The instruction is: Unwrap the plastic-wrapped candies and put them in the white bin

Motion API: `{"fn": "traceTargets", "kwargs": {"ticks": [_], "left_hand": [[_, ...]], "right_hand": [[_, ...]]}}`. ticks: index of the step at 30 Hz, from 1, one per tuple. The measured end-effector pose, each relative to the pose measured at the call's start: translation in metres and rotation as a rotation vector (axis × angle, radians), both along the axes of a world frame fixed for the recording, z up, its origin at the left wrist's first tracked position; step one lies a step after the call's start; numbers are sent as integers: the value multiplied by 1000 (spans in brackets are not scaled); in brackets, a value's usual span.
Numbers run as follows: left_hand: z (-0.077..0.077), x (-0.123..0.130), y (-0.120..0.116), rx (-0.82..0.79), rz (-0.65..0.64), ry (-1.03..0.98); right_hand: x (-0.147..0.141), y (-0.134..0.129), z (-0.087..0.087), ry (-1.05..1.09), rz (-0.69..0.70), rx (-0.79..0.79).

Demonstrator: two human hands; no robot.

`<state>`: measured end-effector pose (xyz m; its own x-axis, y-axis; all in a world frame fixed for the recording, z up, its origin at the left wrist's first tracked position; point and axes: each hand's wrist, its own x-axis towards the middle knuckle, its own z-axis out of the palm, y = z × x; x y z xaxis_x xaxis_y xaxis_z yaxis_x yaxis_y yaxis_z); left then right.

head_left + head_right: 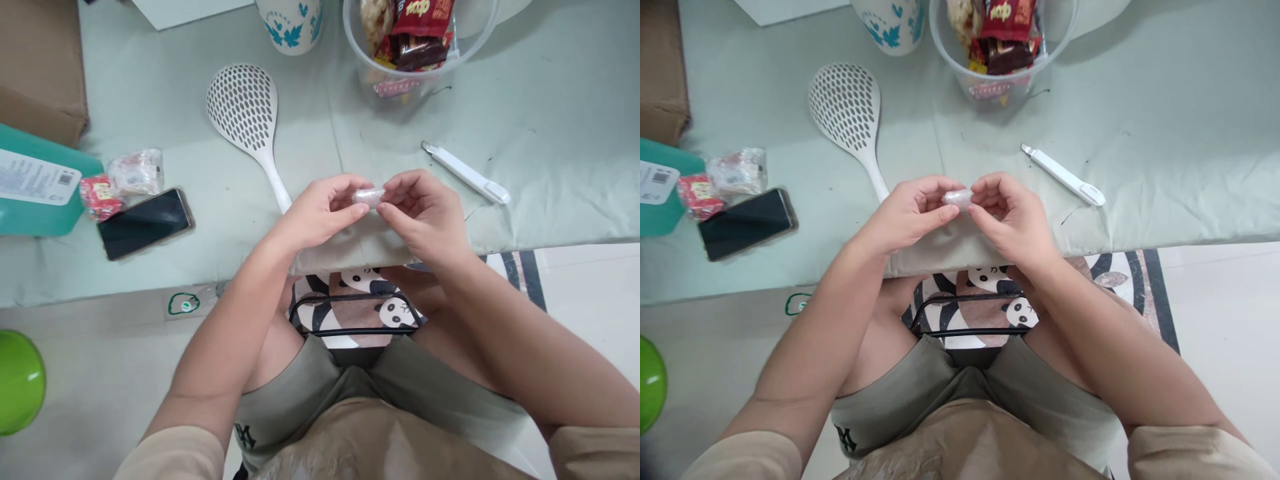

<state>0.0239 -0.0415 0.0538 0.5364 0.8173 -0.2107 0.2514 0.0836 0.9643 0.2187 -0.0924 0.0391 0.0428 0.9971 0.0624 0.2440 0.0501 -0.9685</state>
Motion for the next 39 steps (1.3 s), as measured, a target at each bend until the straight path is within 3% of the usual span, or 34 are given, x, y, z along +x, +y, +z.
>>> {"fn": "traceTargets", "kwargs": {"ticks": [11, 18, 25, 33, 39], "left_hand": [[2, 4, -3, 12, -25, -33], [-2, 5, -3, -14, 94, -65], [4, 8, -6, -53, -14, -67], [0, 4, -2, -23, 60, -91], [6, -4, -1, -20, 46, -97]], "right_hand": [[-3, -1, 4, -82, 14, 23], [-2, -3, 7, -47, 83, 20], [-4, -3, 3, -38, -18, 34], [-5, -6, 2, 60, 58, 38], [-14, -5, 6, 73, 77, 73]]}}
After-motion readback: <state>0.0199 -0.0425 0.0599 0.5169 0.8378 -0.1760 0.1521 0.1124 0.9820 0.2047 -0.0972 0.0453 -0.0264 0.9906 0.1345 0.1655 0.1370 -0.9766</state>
